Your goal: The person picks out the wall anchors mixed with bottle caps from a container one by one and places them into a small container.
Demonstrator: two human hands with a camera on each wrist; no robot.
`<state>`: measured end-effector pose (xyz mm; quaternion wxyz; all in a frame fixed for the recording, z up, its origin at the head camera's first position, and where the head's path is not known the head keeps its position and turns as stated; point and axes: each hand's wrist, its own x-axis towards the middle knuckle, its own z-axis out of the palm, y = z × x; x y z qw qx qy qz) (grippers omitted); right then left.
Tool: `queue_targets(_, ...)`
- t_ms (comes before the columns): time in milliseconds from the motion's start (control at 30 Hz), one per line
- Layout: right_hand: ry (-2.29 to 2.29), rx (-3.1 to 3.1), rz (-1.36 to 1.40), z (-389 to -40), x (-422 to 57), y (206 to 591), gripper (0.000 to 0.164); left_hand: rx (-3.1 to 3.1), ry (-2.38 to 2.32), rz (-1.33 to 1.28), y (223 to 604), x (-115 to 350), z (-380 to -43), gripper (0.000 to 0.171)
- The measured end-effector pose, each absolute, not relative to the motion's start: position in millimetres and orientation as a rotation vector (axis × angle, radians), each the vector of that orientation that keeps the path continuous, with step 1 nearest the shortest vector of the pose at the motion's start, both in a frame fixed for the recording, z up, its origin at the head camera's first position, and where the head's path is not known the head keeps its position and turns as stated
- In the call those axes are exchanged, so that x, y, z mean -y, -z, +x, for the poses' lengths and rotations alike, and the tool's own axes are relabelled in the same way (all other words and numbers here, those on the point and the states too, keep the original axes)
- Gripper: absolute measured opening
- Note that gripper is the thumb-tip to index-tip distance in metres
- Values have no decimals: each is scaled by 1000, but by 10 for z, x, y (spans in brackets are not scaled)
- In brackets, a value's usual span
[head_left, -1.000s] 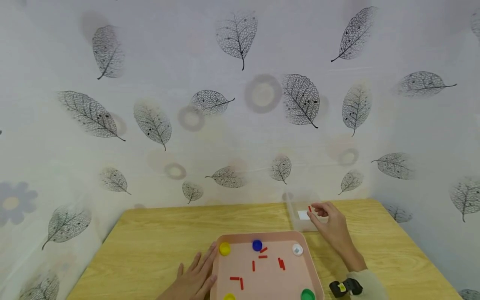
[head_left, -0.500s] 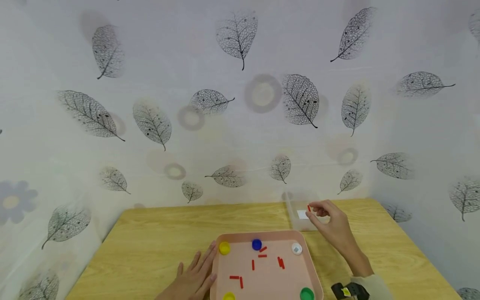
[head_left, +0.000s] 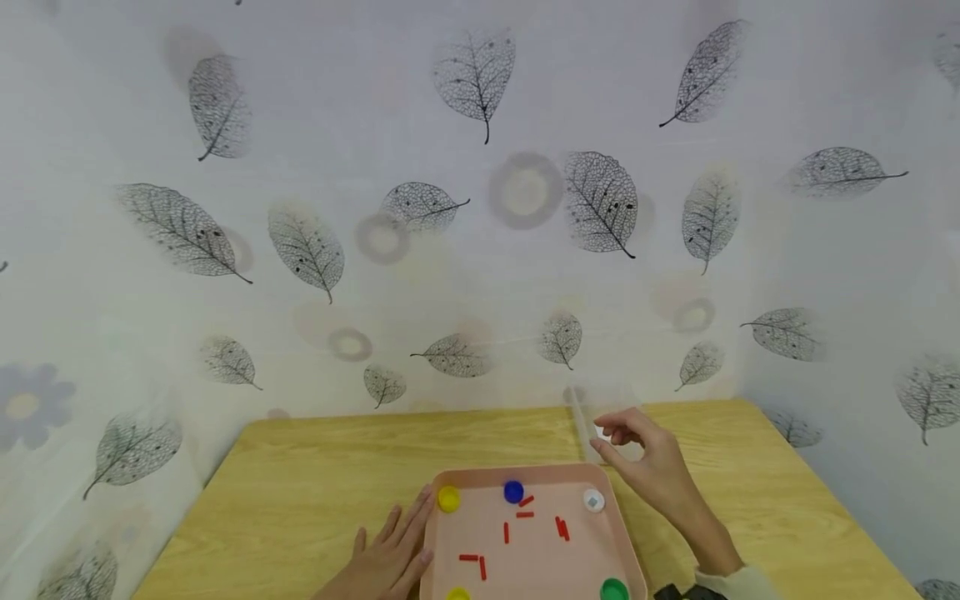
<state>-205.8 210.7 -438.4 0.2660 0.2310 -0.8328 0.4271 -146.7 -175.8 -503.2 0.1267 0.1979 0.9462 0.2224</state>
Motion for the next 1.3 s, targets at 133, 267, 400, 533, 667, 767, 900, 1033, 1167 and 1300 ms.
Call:
queue_targets(133,-1195,2261,621,-2007,-1978,4370,24,-2760,-653,595,5021,1757,-1476,63)
queue_targets(267,-1246,2255,666,-1949,-1837,4382,25,-2760,-678,611,5009,1753,-1480,62)
queue_targets(400,-1343,2272,742,-1898,-1694,4405,23,-2766,-668,611,5013,1756,-1475,62)
queue_targets(533,-1465,2284,799,-1860,-1553,4442,20,-2759,-652,599,5002,1754,-1483,62)
queue_targets(667,-1544,2283,849,-1808,-1415,4467,19,-2747,-650,591,4969,1754,-1487,62)
queue_targets(767,-1531,2269,886,-1755,-1297,4465,18,-2746,-650,599,4953,1766,-1480,62)
queue_targets(900,-1530,2306,920,-1723,-1169,4558,19,-2742,-656,594,4953,1790,-1475,62)
queue_targets(1033,-1603,2335,942,-1722,-1084,4692,17,-2749,-658,592,4962,1804,-1469,62)
queue_targets(1167,-1660,2377,930,-1701,-1036,4758,14,-2747,-657,594,4991,1790,-1483,62)
queue_targets(1300,-1689,2430,969,-1692,-999,4835,16,-2739,-657,588,5016,1779,-1496,62)
